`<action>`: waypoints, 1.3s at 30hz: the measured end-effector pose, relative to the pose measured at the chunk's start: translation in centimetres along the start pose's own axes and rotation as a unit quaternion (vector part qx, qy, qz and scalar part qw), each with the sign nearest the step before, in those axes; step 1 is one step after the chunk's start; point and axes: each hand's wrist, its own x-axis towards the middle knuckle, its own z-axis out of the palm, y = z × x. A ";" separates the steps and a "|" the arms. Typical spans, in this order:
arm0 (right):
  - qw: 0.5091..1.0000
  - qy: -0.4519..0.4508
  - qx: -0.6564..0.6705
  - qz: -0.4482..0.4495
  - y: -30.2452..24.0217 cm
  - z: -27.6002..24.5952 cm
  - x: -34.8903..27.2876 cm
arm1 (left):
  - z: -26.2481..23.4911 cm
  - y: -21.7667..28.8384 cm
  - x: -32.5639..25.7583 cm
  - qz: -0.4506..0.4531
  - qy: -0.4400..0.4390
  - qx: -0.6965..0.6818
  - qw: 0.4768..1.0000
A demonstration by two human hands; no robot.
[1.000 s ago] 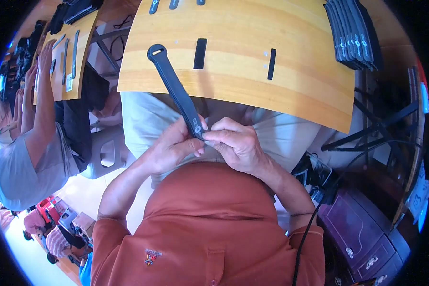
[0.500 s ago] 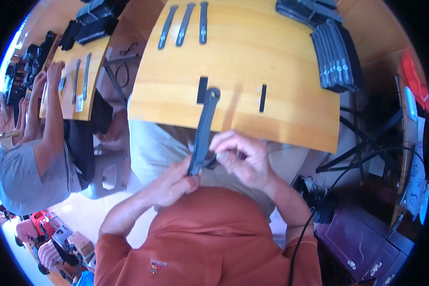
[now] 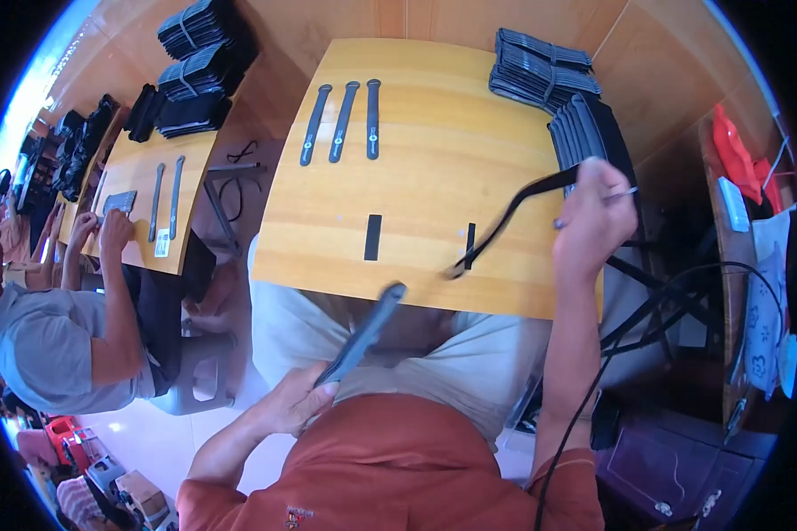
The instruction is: The worker is inspecting, cleaning, and aligning black fabric or rubber straps on a wooden table at a factory workstation.
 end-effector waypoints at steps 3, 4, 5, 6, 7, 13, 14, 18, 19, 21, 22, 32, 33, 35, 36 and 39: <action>0.988 0.138 0.068 -0.004 1.0 -1.8 4.5 | 0.2 -2.4 -1.3 -0.007 0.028 -0.012 1.000; 0.993 0.110 0.013 -0.050 1.1 -1.2 4.8 | 0.2 -3.3 -1.7 -0.007 0.028 -0.013 0.999; 0.991 0.081 -0.043 -0.095 1.1 -0.7 5.0 | 0.4 -3.8 -2.1 -0.018 0.061 -0.063 0.996; 0.987 0.076 -0.067 -0.127 1.2 0.5 4.6 | 0.5 -4.1 -2.4 -0.030 0.093 -0.112 0.989; 0.977 0.070 -0.114 -0.168 1.9 1.3 4.5 | 0.6 -3.5 -2.1 -0.012 0.101 -0.128 0.987; 0.906 -0.177 -0.234 -0.305 8.2 5.5 0.0 | 2.0 -2.6 -0.1 0.013 0.102 -0.184 0.978; 0.892 -0.238 -0.251 -0.292 9.0 6.0 -1.1 | 2.1 -2.6 0.0 0.014 0.103 -0.184 0.977; 0.847 -0.342 -0.328 -0.241 11.2 6.9 -2.9 | 2.1 -2.7 0.4 0.038 0.106 -0.199 0.973; 0.837 -0.366 -0.342 -0.219 11.3 7.1 -2.9 | 2.1 -2.8 0.5 0.053 0.100 -0.206 0.972; 0.826 -0.389 -0.357 -0.198 11.5 7.5 -2.8 | 2.1 -3.0 0.6 0.061 0.103 -0.212 0.970; 0.823 -0.391 -0.363 -0.195 11.4 7.7 -2.5 | 2.2 -3.1 0.7 0.068 0.104 -0.217 0.968; 0.803 -0.415 -0.390 -0.177 12.4 10.6 -1.5 | 1.7 -2.4 2.2 0.100 0.070 -0.253 0.960; 0.803 -0.415 -0.390 -0.177 12.6 10.8 -1.3 | 1.7 -2.5 2.4 0.099 0.065 -0.263 0.958; 0.808 -0.426 -0.372 -0.167 12.8 11.2 -1.1 | 1.8 -2.5 2.7 0.099 0.061 -0.272 0.955; 0.807 -0.426 -0.372 -0.168 12.8 11.3 -0.9 | 1.8 -2.4 2.9 0.098 0.062 -0.275 0.954; 0.802 -0.425 -0.389 -0.156 12.7 11.5 -0.5 | 1.8 -2.4 3.2 0.097 0.063 -0.290 0.950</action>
